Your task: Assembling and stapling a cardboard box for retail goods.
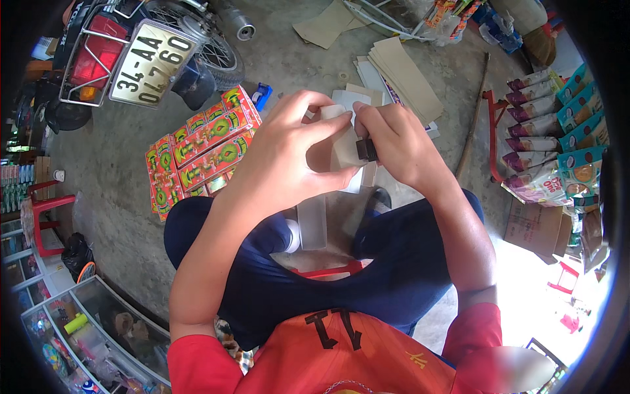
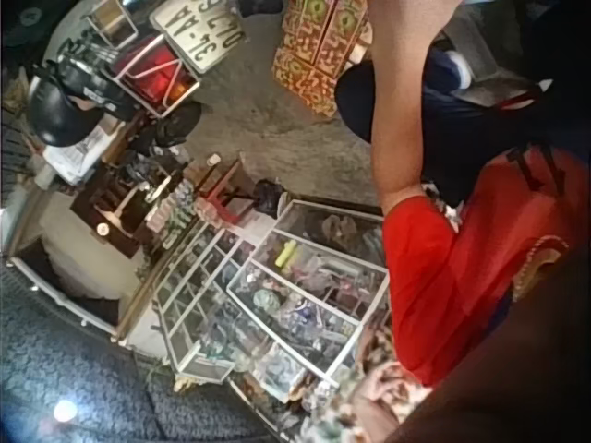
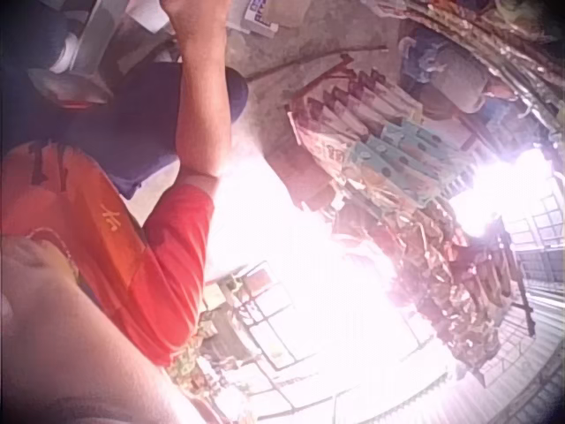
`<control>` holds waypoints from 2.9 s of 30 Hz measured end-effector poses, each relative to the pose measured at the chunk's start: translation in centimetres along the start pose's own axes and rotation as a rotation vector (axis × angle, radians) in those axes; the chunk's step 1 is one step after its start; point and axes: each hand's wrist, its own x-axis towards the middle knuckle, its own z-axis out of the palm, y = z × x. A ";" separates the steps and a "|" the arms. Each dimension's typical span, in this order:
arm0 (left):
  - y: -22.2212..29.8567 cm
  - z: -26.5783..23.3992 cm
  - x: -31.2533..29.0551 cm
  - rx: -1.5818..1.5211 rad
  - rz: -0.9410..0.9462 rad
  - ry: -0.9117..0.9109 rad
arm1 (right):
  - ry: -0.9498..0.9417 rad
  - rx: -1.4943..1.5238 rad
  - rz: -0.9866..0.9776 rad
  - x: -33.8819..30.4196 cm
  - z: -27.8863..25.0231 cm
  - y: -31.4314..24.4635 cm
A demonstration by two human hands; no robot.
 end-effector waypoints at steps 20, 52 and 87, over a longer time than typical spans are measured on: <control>0.2 -0.7 0.1 0.077 0.077 0.030 | 0.137 -0.342 -0.066 -0.3 2.1 0.1; 1.5 0.7 0.7 0.067 0.292 0.060 | 0.231 0.245 0.299 1.2 -2.1 -0.5; 1.5 0.9 0.4 0.051 0.295 0.066 | 0.188 0.252 0.428 1.4 -2.2 -1.5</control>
